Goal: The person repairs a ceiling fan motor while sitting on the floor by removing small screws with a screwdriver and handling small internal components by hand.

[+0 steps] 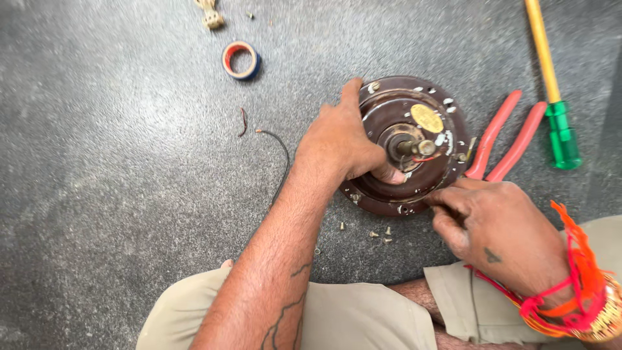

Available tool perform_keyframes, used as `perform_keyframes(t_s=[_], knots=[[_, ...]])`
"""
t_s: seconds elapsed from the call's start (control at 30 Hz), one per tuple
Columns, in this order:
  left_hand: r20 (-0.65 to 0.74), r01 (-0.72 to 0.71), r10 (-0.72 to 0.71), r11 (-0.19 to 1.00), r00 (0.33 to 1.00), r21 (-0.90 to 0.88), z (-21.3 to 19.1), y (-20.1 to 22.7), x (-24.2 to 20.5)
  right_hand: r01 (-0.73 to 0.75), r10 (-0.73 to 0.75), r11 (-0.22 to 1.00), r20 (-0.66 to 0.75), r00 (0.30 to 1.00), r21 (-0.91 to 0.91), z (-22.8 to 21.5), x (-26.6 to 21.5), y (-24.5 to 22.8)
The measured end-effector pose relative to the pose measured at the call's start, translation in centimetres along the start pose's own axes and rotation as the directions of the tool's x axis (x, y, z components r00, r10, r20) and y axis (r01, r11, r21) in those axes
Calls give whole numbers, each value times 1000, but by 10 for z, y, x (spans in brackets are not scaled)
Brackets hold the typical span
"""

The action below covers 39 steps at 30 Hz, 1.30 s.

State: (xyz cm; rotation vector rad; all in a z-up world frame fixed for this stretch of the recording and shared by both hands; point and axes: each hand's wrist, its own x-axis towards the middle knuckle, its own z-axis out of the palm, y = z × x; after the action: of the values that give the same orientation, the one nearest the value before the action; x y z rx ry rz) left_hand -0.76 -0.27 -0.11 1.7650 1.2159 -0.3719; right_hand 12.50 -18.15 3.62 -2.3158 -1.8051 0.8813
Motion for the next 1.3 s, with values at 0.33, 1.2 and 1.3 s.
perform_keyframes(t_s=[0.33, 1.2, 1.3], knots=[[-18, 141, -143, 985, 990, -97, 9, 9, -6, -184, 179, 960, 42, 983, 210, 0, 1, 3], [-22, 126, -131, 981, 991, -146, 4, 16, -6, 28, -52, 997, -354, 934, -72, 22, -4, 23], [-21, 127, -131, 981, 991, -144, 6, 16, -6, 10, -27, 999, -368, 930, -48, 20, -4, 23]])
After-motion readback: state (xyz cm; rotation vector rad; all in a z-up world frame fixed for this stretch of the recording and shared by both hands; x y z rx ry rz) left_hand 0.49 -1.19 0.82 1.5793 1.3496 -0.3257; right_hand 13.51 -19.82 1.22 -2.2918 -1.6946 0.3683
